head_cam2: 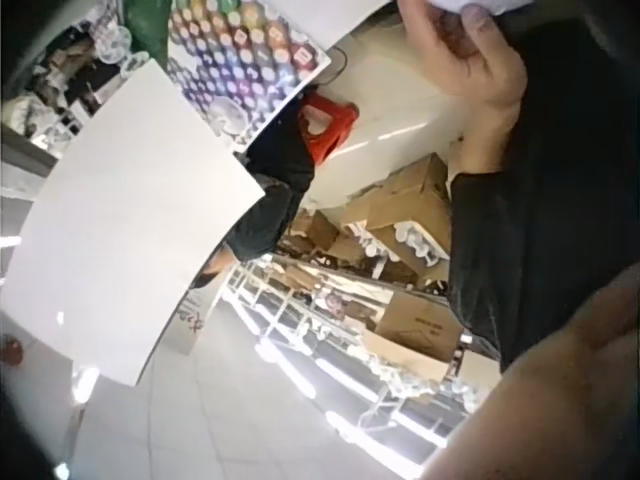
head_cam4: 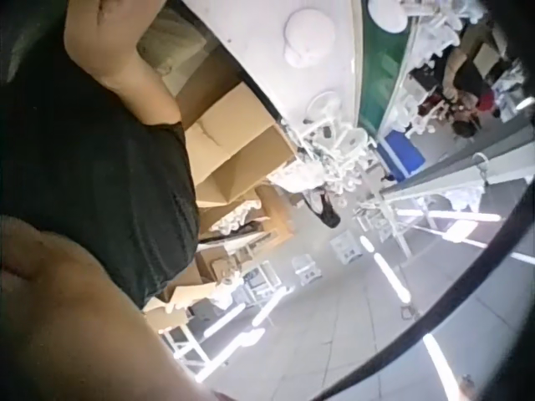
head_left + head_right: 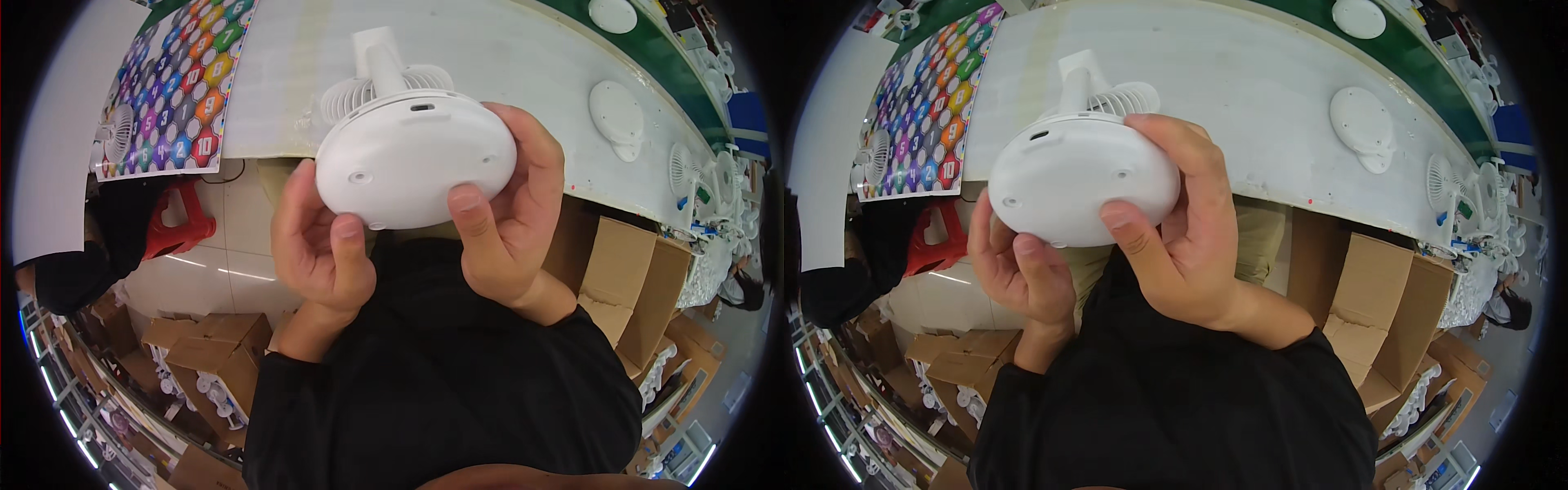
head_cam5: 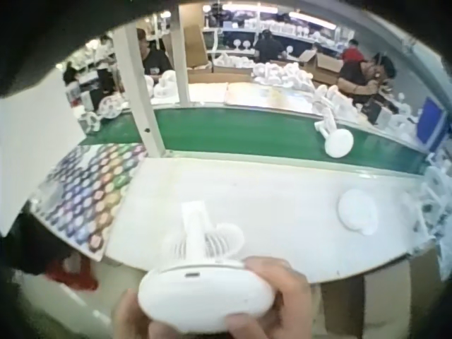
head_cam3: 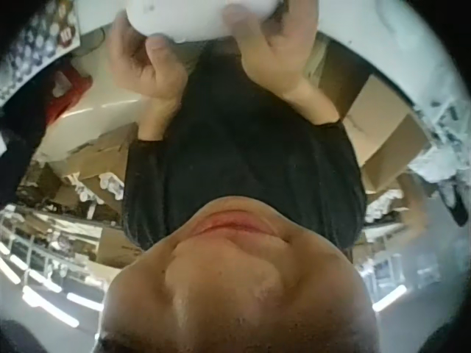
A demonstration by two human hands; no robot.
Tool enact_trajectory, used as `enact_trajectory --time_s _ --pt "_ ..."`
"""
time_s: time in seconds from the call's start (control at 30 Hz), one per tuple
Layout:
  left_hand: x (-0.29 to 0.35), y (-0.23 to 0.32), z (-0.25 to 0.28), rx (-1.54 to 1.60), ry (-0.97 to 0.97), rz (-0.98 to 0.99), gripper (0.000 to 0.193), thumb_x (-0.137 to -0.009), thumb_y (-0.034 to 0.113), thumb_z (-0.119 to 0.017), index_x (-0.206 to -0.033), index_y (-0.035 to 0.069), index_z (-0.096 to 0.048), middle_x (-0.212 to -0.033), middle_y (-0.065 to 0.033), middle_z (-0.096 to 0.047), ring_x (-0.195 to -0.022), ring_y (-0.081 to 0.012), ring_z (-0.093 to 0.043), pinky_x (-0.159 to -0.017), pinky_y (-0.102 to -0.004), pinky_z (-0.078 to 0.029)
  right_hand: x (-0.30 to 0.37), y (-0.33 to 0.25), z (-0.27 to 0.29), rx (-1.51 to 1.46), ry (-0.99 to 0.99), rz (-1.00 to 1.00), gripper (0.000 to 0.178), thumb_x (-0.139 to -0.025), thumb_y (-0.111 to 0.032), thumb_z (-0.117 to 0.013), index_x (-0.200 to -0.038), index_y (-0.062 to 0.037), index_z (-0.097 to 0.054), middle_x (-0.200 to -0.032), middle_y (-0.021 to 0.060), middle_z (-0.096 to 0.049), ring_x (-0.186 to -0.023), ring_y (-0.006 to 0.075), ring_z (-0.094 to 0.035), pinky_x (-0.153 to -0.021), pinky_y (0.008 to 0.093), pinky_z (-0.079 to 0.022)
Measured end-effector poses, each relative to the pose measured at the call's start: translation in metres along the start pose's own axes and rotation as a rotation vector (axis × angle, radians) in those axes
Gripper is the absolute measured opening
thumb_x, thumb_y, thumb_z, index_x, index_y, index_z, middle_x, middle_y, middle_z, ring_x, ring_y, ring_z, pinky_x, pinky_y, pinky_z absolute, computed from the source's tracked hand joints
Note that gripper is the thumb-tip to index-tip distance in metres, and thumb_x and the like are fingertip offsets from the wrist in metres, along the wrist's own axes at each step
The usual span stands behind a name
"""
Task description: Assembling small portable fans by connecting components and housing parts on a production line.
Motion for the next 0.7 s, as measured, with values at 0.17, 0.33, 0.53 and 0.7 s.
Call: enact_trajectory --time_s 0.17,0.33,0.53,0.7 --pt "0.001 0.002 0.007 -0.068 -0.086 0.009 0.056 -0.097 0.016 -0.046 -0.141 -0.013 -0.031 -0.127 -0.0279 -0.054 -0.102 -0.0278 -0.062 -0.084 -0.0318 -0.053 0.003 0.001 0.004 0.087 -0.157 -0.033 0.057 -0.089 -0.014 -0.062 -0.138 0.0043 -0.038 -0.126 0.0182 -0.049 -0.106 0.0229 -0.051 -0.094 0.0309 -0.042" --pt "0.002 0.007 0.014 -0.178 -0.185 0.015 0.057 -0.097 0.017 -0.045 -0.142 -0.015 -0.029 -0.129 -0.0306 -0.053 -0.104 -0.0303 -0.062 -0.085 -0.0337 -0.053 0.005 0.005 0.008 0.131 -0.208 0.037 0.060 -0.089 -0.016 -0.063 -0.139 0.0048 -0.037 -0.127 0.0202 -0.050 -0.106 0.0243 -0.052 -0.095 0.0319 -0.043" --pt "-0.001 0.011 0.013 -0.223 -0.216 -0.053 0.058 -0.098 0.019 -0.045 -0.141 -0.016 -0.030 -0.128 -0.0318 -0.053 -0.102 -0.0310 -0.063 -0.084 -0.0340 -0.053 0.004 0.013 0.002 0.011 -0.084 0.135 0.050 -0.083 -0.006 -0.068 -0.128 0.0066 -0.052 -0.120 0.0194 -0.053 -0.097 0.0235 -0.054 -0.085 0.0286 -0.046" --pt "-0.003 0.010 0.010 -0.165 -0.154 0.067 0.058 -0.100 0.023 -0.045 -0.140 -0.016 -0.031 -0.126 -0.0314 -0.054 -0.100 -0.0310 -0.063 -0.082 -0.0330 -0.053 0.002 0.014 0.005 0.061 -0.239 0.166 0.058 -0.087 -0.011 -0.064 -0.137 0.0035 -0.039 -0.127 0.0231 -0.050 -0.106 0.0280 -0.053 -0.092 0.0340 -0.044"
Point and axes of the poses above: each hand's wrist, its own x-axis away from the middle knuckle, its own z-axis out of the back of the hand, y = z × x, the point moved 2 cm from there along -x, towards the middle knuckle
